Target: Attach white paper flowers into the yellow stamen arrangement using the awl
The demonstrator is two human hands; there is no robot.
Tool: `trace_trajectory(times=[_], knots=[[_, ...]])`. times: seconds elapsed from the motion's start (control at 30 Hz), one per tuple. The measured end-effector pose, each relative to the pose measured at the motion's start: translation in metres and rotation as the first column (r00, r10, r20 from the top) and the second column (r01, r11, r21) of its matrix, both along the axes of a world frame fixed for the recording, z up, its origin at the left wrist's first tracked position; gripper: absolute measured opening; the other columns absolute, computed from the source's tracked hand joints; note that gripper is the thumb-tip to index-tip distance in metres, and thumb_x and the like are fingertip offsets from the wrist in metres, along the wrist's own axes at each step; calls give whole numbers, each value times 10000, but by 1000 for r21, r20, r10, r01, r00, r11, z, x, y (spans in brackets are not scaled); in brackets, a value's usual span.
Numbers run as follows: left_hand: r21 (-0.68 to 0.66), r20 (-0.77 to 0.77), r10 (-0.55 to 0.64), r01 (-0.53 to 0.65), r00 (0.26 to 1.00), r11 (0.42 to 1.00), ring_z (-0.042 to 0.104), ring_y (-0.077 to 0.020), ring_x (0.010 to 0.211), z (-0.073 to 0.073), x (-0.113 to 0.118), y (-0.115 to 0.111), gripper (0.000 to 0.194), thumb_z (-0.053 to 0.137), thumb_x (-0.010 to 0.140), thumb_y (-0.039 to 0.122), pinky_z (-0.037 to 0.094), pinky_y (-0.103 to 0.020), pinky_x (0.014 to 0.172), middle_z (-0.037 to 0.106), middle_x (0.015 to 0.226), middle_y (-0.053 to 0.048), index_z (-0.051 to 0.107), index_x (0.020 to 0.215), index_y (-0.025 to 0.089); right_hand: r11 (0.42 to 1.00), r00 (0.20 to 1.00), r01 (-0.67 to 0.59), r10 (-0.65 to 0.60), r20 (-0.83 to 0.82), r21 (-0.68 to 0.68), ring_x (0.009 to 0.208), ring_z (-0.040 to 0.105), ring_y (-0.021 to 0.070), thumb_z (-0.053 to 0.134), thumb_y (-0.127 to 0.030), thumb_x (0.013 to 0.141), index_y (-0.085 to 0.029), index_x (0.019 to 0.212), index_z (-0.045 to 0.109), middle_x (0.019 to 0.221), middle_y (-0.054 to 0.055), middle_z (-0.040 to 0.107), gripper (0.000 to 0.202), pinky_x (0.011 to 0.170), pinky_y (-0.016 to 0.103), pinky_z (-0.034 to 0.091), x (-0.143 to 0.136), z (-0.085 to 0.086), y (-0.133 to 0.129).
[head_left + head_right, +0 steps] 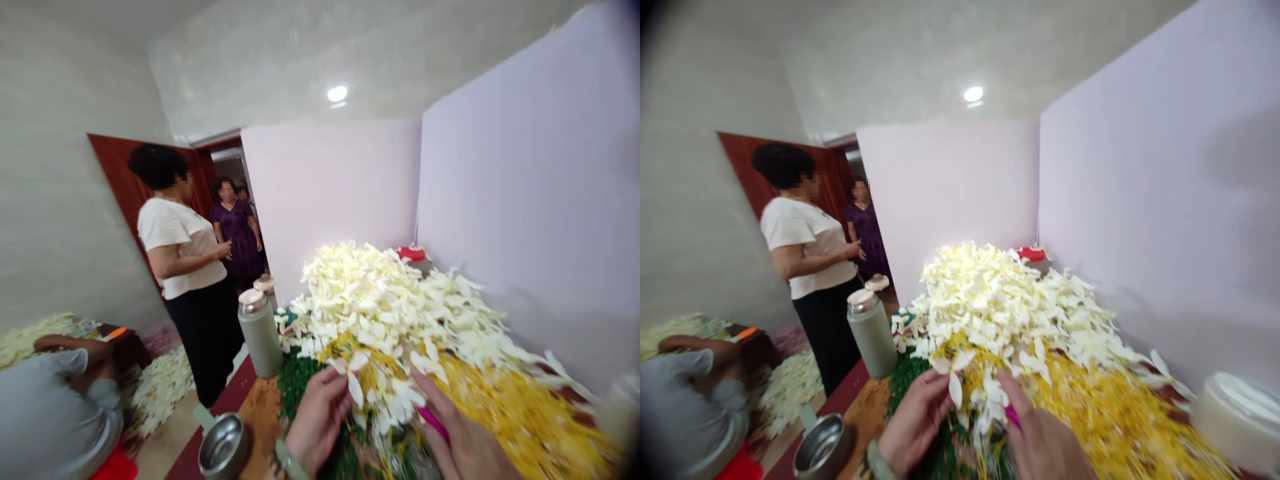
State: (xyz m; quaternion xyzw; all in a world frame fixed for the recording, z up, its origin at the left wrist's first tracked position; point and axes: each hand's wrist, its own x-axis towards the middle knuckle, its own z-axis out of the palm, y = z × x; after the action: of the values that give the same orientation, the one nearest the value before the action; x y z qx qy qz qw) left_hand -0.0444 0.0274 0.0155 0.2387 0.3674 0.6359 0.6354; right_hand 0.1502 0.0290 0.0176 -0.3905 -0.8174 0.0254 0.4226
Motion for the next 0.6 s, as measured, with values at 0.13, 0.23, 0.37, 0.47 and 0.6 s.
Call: trace_trajectory(times=[0.13, 0.23, 0.37, 0.47, 0.6], knots=[[13, -5, -16, 16, 1000, 1000, 611, -112, 729, -3, -3, 1, 78, 662, 662, 112, 474, -185, 685, 672, 807, -50, 664, 739, 123, 991, 1000, 7, -4, -24, 131, 577, 644, 170, 406, -187, 845, -170, 1067, 447, 758, 61, 683, 226, 516, 243, 487, -5, 15, -12], [-36, -9, -14, 14, 1000, 999, 607, -93, 732, -8, -3, 4, 110, 651, 674, 96, 482, -174, 695, 670, 814, -37, 665, 780, 118, 982, 1000, -26, 23, 21, 185, 566, 622, 149, 393, -187, 863, -180, 907, 486, 693, 43, 662, 104, 531, 240, 474, -8, 17, -13], [-47, 2, -39, 39, 999, 998, 604, -84, 747, -9, -3, 4, 176, 641, 681, 77, 491, -164, 689, 669, 855, -23, 665, 847, 132, 972, 994, -90, 73, 83, 216, 570, 596, 135, 378, -166, 870, -169, 819, 520, 643, 30, 640, 151, 560, 239, 458, -7, 15, -11], [-43, 1, -49, 49, 999, 998, 603, -83, 735, -9, -2, 3, 206, 649, 666, 60, 490, -164, 691, 670, 837, -19, 668, 855, 139, 968, 991, -100, 76, 108, 231, 561, 576, 131, 383, -159, 869, -160, 801, 541, 623, 25, 628, 172, 559, 236, 435, -6, 14, -10], [-50, -15, -69, 68, 997, 996, 601, -88, 721, -11, -1, 3, 226, 656, 667, 80, 484, -172, 690, 672, 821, -22, 667, 885, 144, 970, 987, -83, 50, 150, 228, 525, 535, 129, 376, -164, 872, -163, 760, 553, 594, 17, 605, 209, 538, 242, 394, -6, 11, -8]])
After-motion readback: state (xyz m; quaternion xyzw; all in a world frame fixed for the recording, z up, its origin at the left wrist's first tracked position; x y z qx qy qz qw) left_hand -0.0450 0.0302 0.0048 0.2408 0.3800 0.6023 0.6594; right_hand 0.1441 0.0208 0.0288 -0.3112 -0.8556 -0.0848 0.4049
